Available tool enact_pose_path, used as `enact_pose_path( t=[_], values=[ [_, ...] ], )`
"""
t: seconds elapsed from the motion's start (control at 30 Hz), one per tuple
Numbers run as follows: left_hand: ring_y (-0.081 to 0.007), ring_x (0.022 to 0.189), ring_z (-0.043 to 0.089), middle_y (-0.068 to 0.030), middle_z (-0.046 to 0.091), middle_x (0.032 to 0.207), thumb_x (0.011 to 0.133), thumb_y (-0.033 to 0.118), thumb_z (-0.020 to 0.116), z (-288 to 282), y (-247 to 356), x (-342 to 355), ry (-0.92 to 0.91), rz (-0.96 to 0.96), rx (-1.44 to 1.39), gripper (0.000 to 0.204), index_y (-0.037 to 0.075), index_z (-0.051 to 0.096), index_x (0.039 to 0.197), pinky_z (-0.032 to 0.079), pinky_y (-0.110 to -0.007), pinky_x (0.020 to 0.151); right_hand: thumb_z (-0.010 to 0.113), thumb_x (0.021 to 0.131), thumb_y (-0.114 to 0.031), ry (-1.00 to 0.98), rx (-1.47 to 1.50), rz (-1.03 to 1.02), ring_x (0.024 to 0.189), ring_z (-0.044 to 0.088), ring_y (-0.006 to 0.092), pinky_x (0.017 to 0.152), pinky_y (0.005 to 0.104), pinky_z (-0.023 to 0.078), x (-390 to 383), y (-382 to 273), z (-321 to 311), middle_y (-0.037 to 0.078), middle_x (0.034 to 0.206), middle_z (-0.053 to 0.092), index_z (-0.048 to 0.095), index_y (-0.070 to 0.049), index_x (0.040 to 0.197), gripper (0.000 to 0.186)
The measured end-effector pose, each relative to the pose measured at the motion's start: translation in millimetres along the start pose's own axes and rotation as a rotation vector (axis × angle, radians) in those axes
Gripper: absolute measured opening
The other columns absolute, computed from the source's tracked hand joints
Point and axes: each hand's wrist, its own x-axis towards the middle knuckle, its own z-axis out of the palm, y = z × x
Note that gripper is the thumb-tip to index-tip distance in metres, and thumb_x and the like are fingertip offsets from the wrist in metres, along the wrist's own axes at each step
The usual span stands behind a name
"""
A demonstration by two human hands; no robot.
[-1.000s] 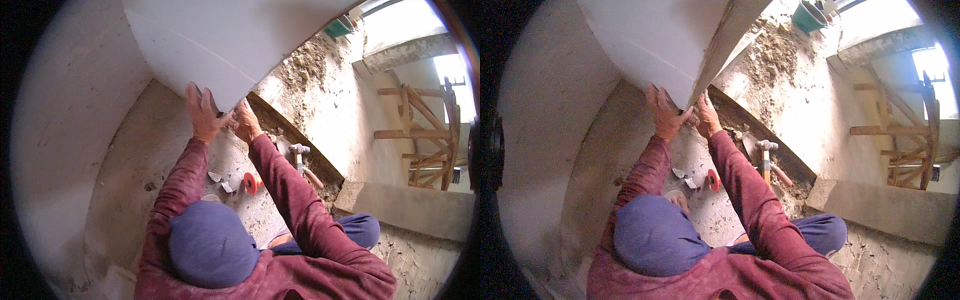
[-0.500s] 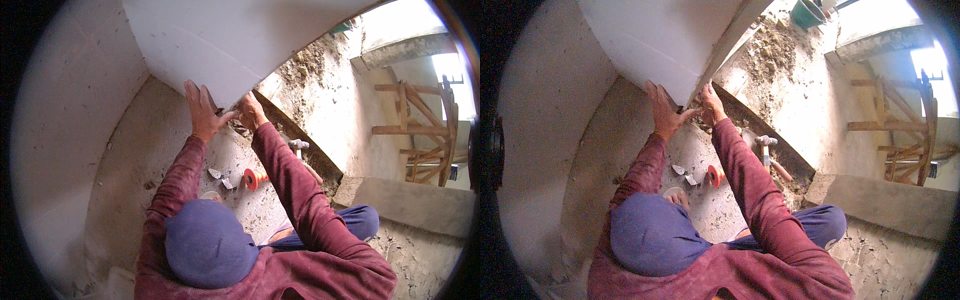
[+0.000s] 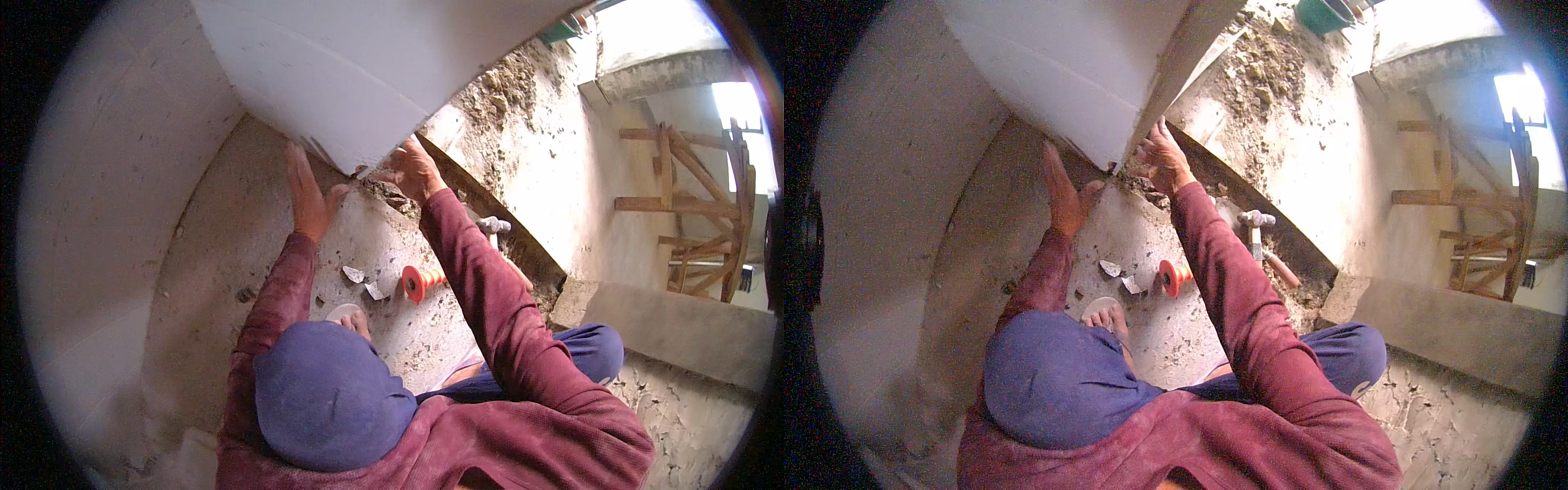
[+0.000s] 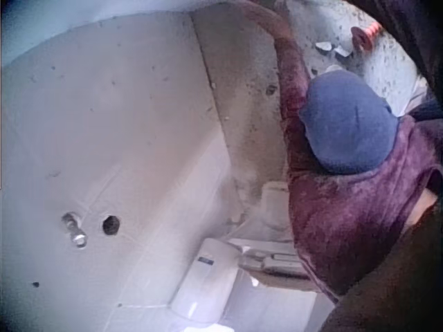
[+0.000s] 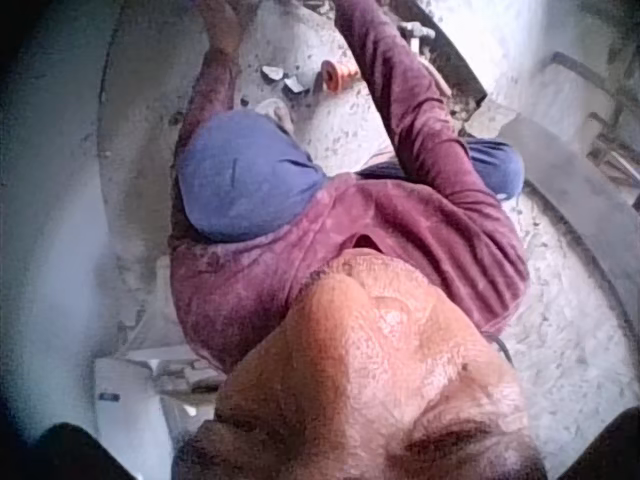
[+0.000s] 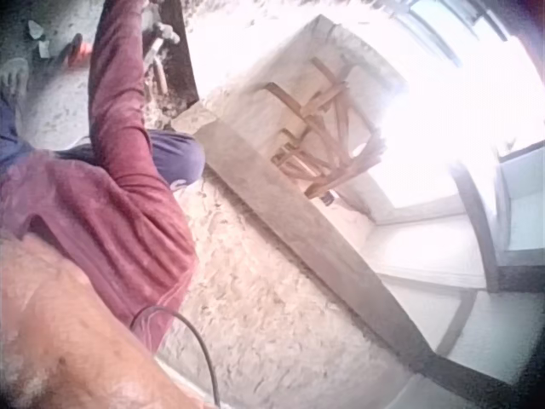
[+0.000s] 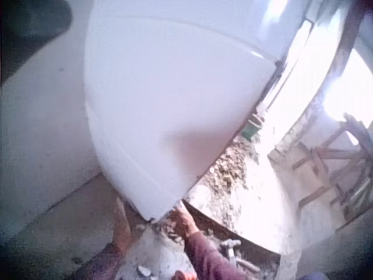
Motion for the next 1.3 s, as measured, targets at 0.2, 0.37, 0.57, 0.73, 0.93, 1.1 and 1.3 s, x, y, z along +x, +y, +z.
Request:
enact_pose_path(
  t=[0.2,0.37,0.57,0.73,0.93,1.1,1.3],
  values=[
    [-0.0463,0.138,0.013,-0.0314,0.007,0.149,0.074,0.063,0.064,18,14,15,0.015,0.063,-0.006,0.113,-0.006,0.009,0.145,0.016,-0.052,0.113,0.056,0.09,-0.05,0.114,0.009,-0.047,0.138,0.021,0.0426,0.099,0.0711,0.024,3,-1,11,0.014,0.155,0.015,-0.001,-0.035,0.15,0.084],
    [-0.0477,0.138,0.009,-0.0337,0.002,0.148,0.069,0.067,0.065,15,23,27,0.05,0.131,0.094,0.122,-0.008,0.005,0.144,0.016,-0.052,0.113,0.057,0.089,-0.051,0.145,-0.051,-0.076,0.138,0.019,0.0452,0.099,0.0719,0.023,8,5,5,0.012,0.157,0.01,0.0,-0.038,0.149,0.084],
    [-0.0476,0.139,0.002,-0.0331,-0.004,0.148,0.067,0.072,0.063,14,22,37,0.024,0.162,0.199,0.131,-0.01,-0.005,0.143,0.013,-0.054,0.113,0.063,0.089,-0.04,0.251,-0.154,-0.313,0.128,0.042,0.0225,0.103,0.0318,0.035,14,13,2,0.015,0.146,0.037,0.015,-0.002,0.149,0.085],
    [-0.0467,0.14,-0.003,-0.0327,-0.008,0.148,0.062,0.075,0.064,22,4,32,-0.005,0.139,0.286,0.139,-0.008,-0.013,0.142,0.011,-0.056,0.113,0.065,0.087,-0.042,0.258,-0.173,-0.305,0.128,0.043,0.0243,0.106,0.0318,0.033,13,16,0,0.021,0.145,0.036,0.015,0.001,0.148,0.089],
    [-0.0445,0.14,-0.011,-0.0308,-0.016,0.148,0.058,0.07,0.073,24,-2,32,-0.079,0.082,0.273,0.146,-0.006,-0.021,0.14,0.001,-0.056,0.113,0.066,0.084,-0.049,0.243,-0.144,-0.283,0.122,0.044,0.028,0.1,0.0453,0.034,25,23,-9,0.02,0.139,0.043,0.01,-0.012,0.151,0.094],
    [-0.0423,0.14,-0.009,-0.0304,-0.013,0.148,0.049,0.062,0.084,17,27,34,-0.079,-0.067,0.113,0.156,-0.008,-0.023,0.139,-0.006,-0.054,0.113,0.067,0.083,-0.051,0.14,0.056,-0.108,0.137,0.027,0.0363,0.103,0.0683,0.022,2,10,3,0.02,0.146,0.034,-0.001,-0.023,0.151,0.1],
    [-0.041,0.14,-0.003,-0.0307,-0.005,0.148,0.054,0.061,0.083,10,17,36,-0.163,-0.089,0.162,0.15,-0.008,-0.017,0.139,-0.002,-0.054,0.113,0.069,0.081,-0.05,0.131,-0.002,-0.162,0.134,0.032,0.0361,0.104,0.0638,0.027,6,11,-4,0.026,0.146,0.03,-0.004,-0.019,0.151,0.105]
  ],
)
